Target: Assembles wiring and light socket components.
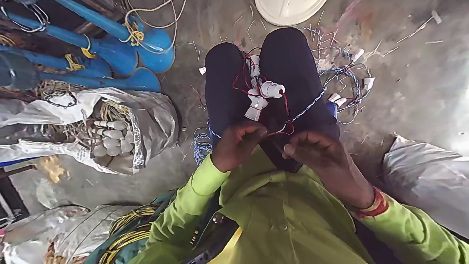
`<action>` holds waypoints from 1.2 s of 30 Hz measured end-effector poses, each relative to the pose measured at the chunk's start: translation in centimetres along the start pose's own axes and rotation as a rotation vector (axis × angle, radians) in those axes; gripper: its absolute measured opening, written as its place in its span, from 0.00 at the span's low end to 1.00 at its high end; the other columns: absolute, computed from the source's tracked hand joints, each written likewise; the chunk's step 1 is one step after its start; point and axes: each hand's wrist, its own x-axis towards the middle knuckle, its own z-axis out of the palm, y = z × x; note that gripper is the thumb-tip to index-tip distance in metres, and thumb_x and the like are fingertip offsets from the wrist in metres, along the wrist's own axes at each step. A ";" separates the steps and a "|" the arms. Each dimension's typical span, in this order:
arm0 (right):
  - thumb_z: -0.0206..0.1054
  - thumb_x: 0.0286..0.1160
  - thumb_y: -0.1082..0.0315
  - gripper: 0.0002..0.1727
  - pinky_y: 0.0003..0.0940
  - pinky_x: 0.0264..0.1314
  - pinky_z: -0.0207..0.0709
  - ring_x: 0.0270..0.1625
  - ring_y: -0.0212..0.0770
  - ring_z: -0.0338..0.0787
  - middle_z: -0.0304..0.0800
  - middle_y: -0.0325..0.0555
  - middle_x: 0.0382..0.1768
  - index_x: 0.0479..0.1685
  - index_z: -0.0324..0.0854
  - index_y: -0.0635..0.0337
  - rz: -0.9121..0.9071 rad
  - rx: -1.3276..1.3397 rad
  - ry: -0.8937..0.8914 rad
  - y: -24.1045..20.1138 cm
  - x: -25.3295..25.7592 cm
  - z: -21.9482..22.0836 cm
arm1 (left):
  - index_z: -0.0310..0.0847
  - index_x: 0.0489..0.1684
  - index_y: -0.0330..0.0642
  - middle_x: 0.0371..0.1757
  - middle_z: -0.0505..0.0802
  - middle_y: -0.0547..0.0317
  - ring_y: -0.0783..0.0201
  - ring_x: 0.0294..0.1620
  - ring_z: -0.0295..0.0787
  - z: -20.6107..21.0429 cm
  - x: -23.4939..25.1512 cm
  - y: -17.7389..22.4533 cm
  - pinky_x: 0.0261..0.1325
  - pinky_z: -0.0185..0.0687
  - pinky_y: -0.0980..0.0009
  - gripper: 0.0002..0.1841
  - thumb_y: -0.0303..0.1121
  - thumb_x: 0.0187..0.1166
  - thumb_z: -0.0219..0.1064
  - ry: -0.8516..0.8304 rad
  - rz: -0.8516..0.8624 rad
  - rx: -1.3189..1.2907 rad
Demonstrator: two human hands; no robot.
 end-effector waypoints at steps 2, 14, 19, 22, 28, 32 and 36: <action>0.69 0.76 0.66 0.13 0.25 0.37 0.86 0.35 0.33 0.91 0.94 0.39 0.37 0.57 0.82 0.57 0.084 -0.013 0.024 0.2 0.0 0.2 | 0.90 0.48 0.35 0.49 0.94 0.56 0.68 0.42 0.91 -0.1 -0.1 0.1 0.46 0.90 0.69 0.12 0.32 0.87 0.61 -0.013 -0.017 -0.059; 0.71 0.77 0.69 0.10 0.22 0.28 0.85 0.26 0.29 0.90 0.92 0.36 0.28 0.51 0.79 0.56 -0.050 -0.014 0.109 0.3 -0.6 0.2 | 0.90 0.54 0.36 0.48 0.95 0.59 0.71 0.41 0.90 0.4 0.0 2.5 0.47 0.89 0.72 0.10 0.24 0.81 0.68 0.125 -0.029 -0.453; 0.65 0.86 0.66 0.10 0.18 0.29 0.79 0.25 0.25 0.82 0.88 0.37 0.27 0.50 0.91 0.57 0.069 0.331 0.022 0.3 0.5 0.7 | 0.91 0.51 0.36 0.46 0.95 0.59 0.72 0.40 0.90 1.8 0.1 2.9 0.47 0.89 0.73 0.10 0.21 0.77 0.70 0.092 -0.046 -0.564; 0.68 0.83 0.66 0.08 0.18 0.29 0.78 0.24 0.24 0.82 0.88 0.36 0.25 0.44 0.93 0.56 0.064 0.369 0.048 0.2 0.8 0.6 | 0.89 0.54 0.35 0.44 0.94 0.58 0.70 0.40 0.90 1.9 -0.3 2.8 0.47 0.89 0.71 0.11 0.22 0.78 0.67 0.016 -0.193 -0.567; 0.67 0.83 0.68 0.09 0.19 0.21 0.76 0.18 0.25 0.77 0.84 0.36 0.19 0.42 0.93 0.58 0.021 0.196 0.043 -0.9 1.0 -0.4 | 0.92 0.46 0.38 0.38 0.96 0.61 0.73 0.35 0.91 1.3 -0.4 2.3 0.42 0.89 0.74 0.12 0.30 0.87 0.60 -0.185 -0.285 -0.532; 0.68 0.80 0.68 0.08 0.19 0.18 0.75 0.17 0.27 0.79 0.84 0.36 0.18 0.37 0.92 0.58 0.005 0.049 0.025 -1.7 1.1 -1.0 | 0.94 0.46 0.38 0.38 0.96 0.59 0.70 0.37 0.92 1.2 0.1 2.2 0.45 0.90 0.70 0.09 0.27 0.76 0.69 -0.103 -0.320 -0.578; 0.68 0.79 0.66 0.10 0.20 0.16 0.72 0.16 0.27 0.78 0.83 0.34 0.16 0.31 0.91 0.55 0.034 -0.019 -0.011 -1.0 1.3 -1.5 | 0.95 0.43 0.41 0.39 0.96 0.59 0.67 0.40 0.93 1.0 0.4 2.3 0.50 0.92 0.66 0.07 0.27 0.72 0.75 -0.033 -0.326 -0.661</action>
